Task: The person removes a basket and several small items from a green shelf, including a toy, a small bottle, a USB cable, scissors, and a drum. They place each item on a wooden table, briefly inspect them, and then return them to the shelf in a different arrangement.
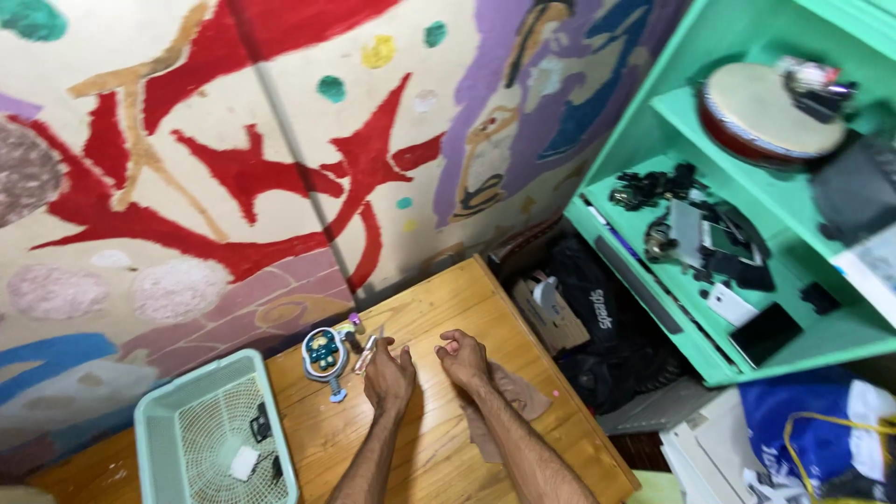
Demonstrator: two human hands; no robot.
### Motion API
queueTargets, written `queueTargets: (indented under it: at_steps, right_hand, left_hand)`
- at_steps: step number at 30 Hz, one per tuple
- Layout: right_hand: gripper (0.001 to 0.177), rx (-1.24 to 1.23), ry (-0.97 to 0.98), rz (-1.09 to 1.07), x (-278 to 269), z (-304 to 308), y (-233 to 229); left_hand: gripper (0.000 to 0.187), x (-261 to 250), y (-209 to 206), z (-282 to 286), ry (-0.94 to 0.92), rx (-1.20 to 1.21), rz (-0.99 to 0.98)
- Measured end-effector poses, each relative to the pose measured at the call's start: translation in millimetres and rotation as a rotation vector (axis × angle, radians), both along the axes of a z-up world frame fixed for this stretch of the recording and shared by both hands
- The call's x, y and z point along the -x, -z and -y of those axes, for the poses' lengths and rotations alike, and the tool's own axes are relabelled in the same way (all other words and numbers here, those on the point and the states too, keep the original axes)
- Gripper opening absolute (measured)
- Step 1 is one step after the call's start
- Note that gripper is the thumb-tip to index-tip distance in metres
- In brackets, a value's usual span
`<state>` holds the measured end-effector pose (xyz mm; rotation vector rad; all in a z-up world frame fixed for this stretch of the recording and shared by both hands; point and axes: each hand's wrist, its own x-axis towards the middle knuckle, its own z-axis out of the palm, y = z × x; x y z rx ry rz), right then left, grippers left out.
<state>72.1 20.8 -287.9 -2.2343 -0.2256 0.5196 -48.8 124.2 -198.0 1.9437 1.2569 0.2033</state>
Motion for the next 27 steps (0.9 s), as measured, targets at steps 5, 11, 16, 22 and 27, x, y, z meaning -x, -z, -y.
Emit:
queueTargets:
  at_steps: [5, 11, 16, 22, 27]
  right_hand:
    - [0.035, -0.09, 0.04, 0.068, -31.4, 53.9, -10.8]
    - [0.038, -0.098, 0.152, 0.223, -49.9, 116.9, -45.3]
    - [0.039, -0.042, 0.258, 0.3, -60.1, 164.8, -90.7]
    - [0.047, -0.043, 0.35, 0.389, -72.5, 207.9, -129.9]
    - [0.05, -0.1, 0.33, 0.515, -67.1, 230.7, -151.3]
  left_hand:
    - [0.033, -27.2, -5.0, 22.9, 0.157, -0.149, 0.162]
    - [0.04, -73.0, -16.0, 58.5, 0.341, -0.288, 0.196]
    - [0.045, -109.4, -33.6, 92.7, 0.464, -0.282, 0.232]
    - [0.048, -140.9, -47.6, 123.3, 0.568, -0.304, 0.306]
    - [0.048, -146.6, -62.7, 138.3, 0.609, -0.278, 0.289]
